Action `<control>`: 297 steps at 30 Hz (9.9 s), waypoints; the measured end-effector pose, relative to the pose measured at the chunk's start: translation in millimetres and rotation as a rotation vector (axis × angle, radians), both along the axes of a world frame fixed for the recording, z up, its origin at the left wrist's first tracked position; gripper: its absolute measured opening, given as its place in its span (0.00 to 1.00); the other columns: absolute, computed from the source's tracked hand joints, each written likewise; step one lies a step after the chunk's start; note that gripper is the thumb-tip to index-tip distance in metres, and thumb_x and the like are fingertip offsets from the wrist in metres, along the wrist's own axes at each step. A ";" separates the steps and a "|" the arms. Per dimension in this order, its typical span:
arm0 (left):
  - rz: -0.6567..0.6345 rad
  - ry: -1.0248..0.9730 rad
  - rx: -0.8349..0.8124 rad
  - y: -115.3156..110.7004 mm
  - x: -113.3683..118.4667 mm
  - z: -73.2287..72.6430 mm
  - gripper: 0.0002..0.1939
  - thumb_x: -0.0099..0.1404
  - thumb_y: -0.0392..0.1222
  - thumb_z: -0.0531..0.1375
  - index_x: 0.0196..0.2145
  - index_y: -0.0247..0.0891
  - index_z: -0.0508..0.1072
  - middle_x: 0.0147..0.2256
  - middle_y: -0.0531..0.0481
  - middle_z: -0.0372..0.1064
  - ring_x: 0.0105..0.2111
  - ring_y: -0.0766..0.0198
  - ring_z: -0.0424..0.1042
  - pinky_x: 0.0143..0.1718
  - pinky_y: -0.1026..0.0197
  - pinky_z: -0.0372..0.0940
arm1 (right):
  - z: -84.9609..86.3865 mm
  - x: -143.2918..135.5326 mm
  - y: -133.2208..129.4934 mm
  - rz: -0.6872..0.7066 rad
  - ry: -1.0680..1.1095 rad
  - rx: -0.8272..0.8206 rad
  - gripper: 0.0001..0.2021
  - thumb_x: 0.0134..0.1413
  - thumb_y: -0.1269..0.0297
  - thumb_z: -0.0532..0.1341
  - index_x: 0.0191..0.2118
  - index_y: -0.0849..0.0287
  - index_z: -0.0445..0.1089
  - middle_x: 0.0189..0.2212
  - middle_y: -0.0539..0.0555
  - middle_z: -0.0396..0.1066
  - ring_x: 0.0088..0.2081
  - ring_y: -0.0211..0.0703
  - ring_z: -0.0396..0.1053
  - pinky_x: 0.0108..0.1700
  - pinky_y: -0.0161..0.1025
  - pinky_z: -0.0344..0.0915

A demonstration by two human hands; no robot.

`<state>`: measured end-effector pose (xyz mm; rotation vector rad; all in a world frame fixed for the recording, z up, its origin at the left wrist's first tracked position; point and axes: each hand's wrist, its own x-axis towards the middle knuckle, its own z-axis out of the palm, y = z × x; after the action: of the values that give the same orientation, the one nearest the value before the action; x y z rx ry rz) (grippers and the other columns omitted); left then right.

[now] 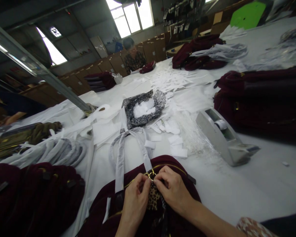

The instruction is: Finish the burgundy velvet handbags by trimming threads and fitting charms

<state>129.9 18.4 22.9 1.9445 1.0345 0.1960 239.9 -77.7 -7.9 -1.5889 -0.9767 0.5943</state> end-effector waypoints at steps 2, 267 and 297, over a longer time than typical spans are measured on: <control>0.028 -0.007 0.073 -4.5 -1.3 0.6 0.13 0.62 0.50 0.51 0.27 0.39 0.64 0.23 0.55 0.62 0.25 0.66 0.62 0.28 0.66 0.57 | 0.8 1.6 -0.7 -0.010 0.009 0.003 0.06 0.55 0.72 0.56 0.30 0.59 0.69 0.29 0.49 0.64 0.31 0.35 0.63 0.34 0.33 0.59; 0.244 -0.558 -0.345 8.1 -7.9 -32.2 0.11 0.63 0.50 0.52 0.32 0.39 0.63 0.19 0.60 0.51 0.15 0.75 0.50 0.16 0.70 0.48 | 14.1 25.6 39.7 0.342 0.051 -0.186 0.07 0.54 0.62 0.58 0.32 0.58 0.72 0.29 0.50 0.66 0.32 0.37 0.64 0.35 0.34 0.59; 0.163 -0.135 -0.113 12.7 -5.2 -39.0 0.10 0.56 0.47 0.58 0.29 0.39 0.73 0.18 0.56 0.60 0.20 0.67 0.59 0.22 0.66 0.50 | 24.9 37.3 30.2 0.208 -0.026 -0.342 0.10 0.51 0.60 0.58 0.29 0.59 0.74 0.24 0.51 0.72 0.27 0.39 0.66 0.29 0.33 0.59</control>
<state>124.7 31.1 -16.1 1.7221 1.0912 0.3472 277.2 -47.5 17.0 -1.8089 -1.1120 0.9254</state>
